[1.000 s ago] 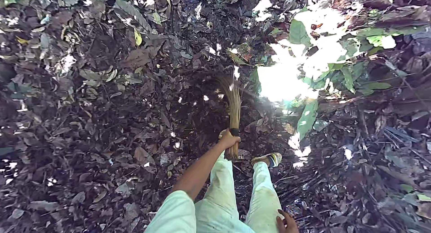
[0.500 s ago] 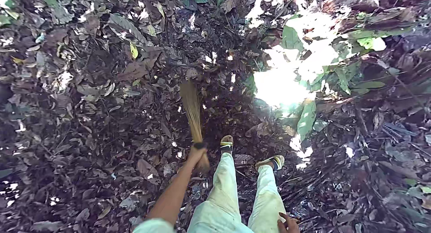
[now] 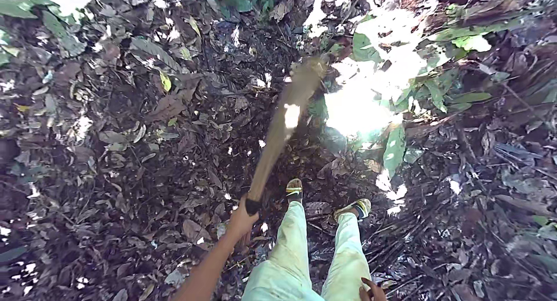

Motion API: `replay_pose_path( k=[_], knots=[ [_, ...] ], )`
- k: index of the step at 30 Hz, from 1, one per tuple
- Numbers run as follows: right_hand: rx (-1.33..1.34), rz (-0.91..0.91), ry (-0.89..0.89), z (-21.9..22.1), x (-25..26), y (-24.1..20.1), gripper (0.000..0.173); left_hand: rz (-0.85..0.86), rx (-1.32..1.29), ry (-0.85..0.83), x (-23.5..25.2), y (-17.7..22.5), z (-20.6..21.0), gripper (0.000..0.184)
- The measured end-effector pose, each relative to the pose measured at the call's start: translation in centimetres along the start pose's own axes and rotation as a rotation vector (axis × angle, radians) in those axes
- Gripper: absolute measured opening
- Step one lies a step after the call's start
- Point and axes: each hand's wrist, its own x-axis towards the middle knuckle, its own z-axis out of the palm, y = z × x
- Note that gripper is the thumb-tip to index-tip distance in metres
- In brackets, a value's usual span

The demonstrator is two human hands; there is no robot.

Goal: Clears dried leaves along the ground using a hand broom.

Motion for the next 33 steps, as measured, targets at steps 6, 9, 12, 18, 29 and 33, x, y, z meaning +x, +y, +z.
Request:
replay_pose_path(
  k=[6, 9, 12, 18, 29, 33],
  knots=[
    [0.014, 0.006, 0.025, 2.2, 0.3, 0.9, 0.038, -0.066, -0.521, -0.001, 11.4, 7.2, 0.7, 0.063],
    [0.025, 0.017, 0.023, 2.5, 0.5, 1.1, 0.037, 0.045, -0.105, -0.097, 13.3, 13.3, 1.3, 0.086],
    [0.047, 0.024, -0.002, 1.9, 0.3, 0.9, 0.039, 0.126, 0.185, -0.077, 13.2, 12.3, -0.9, 0.092],
    [0.046, 0.029, 0.028, 1.4, 0.7, 0.3, 0.038, -0.080, 0.082, 0.105, 5.8, -0.5, -6.9, 0.094],
    [0.018, 0.047, 0.010, 2.1, 1.0, 0.4, 0.037, 0.108, -0.036, -0.015, 16.5, 19.7, -3.2, 0.090],
    [0.038, 0.066, 0.017, 2.2, 0.8, 0.3, 0.038, 0.192, 0.340, 0.010, 16.4, 19.3, -6.4, 0.093]
  ],
)
